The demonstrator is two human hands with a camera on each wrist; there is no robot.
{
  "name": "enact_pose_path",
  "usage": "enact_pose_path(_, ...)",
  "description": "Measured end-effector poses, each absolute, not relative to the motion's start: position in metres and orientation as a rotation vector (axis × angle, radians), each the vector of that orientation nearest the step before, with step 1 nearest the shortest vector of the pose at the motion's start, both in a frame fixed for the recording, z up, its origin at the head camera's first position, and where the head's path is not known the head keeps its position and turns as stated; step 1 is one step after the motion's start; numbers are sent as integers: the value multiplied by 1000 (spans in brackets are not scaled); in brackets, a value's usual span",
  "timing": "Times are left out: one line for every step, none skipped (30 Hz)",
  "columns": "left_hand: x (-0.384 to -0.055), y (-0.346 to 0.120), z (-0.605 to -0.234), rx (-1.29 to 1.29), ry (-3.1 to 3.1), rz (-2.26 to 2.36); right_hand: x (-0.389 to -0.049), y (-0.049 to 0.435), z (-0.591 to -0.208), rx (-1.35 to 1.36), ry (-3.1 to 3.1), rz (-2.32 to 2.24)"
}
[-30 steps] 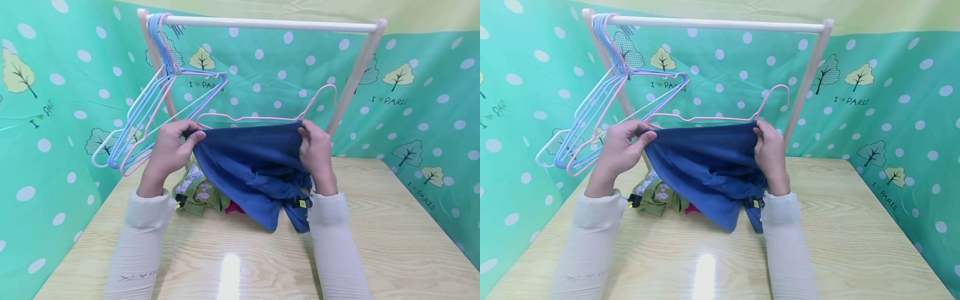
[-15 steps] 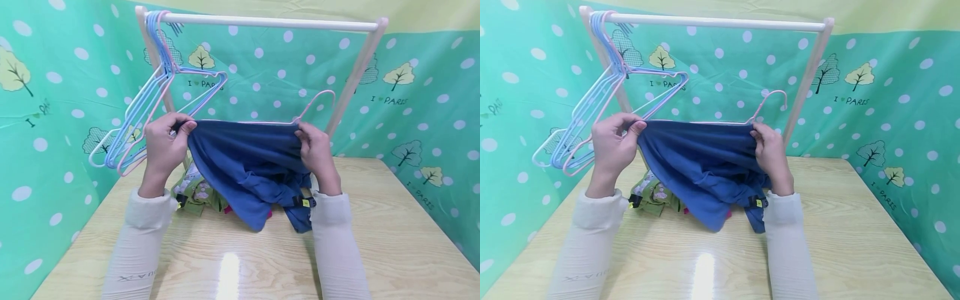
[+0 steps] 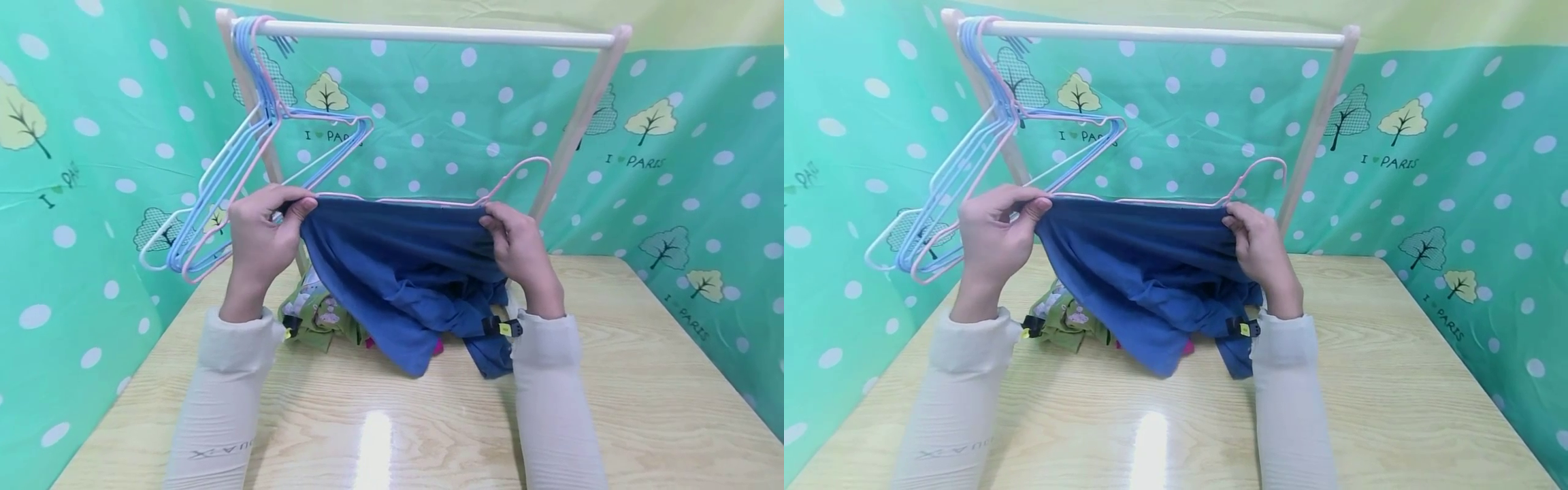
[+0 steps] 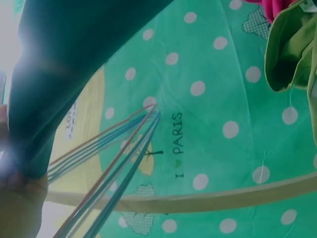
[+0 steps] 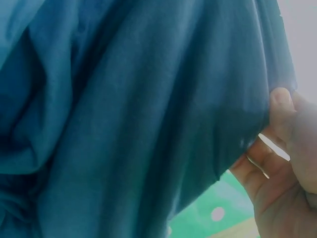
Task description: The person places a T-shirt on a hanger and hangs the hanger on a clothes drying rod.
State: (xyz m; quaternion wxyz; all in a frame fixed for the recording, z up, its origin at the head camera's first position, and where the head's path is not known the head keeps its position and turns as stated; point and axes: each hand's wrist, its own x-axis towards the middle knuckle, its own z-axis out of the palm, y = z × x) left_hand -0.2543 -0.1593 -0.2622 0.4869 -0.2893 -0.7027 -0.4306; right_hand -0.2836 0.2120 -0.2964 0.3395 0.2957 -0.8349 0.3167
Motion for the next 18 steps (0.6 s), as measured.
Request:
enact_pose_path(-255, -158, -262, -695, -1686, -1044, -283, 212, -295, 777, -2180, 826)
enact_pose_path(-255, -158, -263, -684, -1667, -1043, -282, 212, -294, 785, -2185, 827)
enact_pose_path(-255, -157, -263, -673, -1652, -1042, -281, 212, -294, 791, -2188, 826)
enact_pose_path(-255, -157, -263, -668, -1642, -1043, -280, 213, -292, 797, -2192, 824)
enact_pose_path(-255, -157, -263, -663, -1640, -1040, -279, 213, -291, 803, -2197, 819)
enact_pose_path(-255, -157, -262, -661, -1643, -1033, -279, 213, -290, 810, -2199, 816)
enact_pose_path(-254, -157, -262, -664, -1652, -1027, -278, 213, -289, 815, -2200, 813)
enact_pose_path(-254, -158, -262, -670, -1667, -1014, -277, 214, -289, 819, -2203, 811)
enact_pose_path(-253, -159, -262, -680, -1689, -993, -277, 214, -289, 821, -2208, 810)
enact_pose_path(-252, -159, -261, -691, -1714, -967, -277, 215, -289, 823, -2213, 808)
enact_pose_path(-252, -160, -261, -703, -1740, -942, -277, 216, -289, 825, -2216, 807)
enact_pose_path(-251, -161, -261, -718, -1767, -917, -277, 216, -289, 826, -2215, 809)
enact_pose_path(-250, -162, -260, -733, -1796, -891, -277, 217, -289, 826, -2213, 811)
enact_pose_path(-250, -163, -260, -749, -1821, -869, -278, 217, -290, 827, -2213, 813)
enact_pose_path(-249, -164, -260, -763, -1844, -847, -278, 217, -290, 826, -2212, 814)
enact_pose_path(-249, -165, -261, -776, -1863, -836, -278, 217, -290, 825, -2208, 816)
enact_pose_path(-249, -165, -261, -793, -1881, -827, -278, 218, -290, 825, -2206, 821)
enact_pose_path(-248, -166, -261, -812, -1896, -819, -279, 218, -290, 822, -2205, 823)
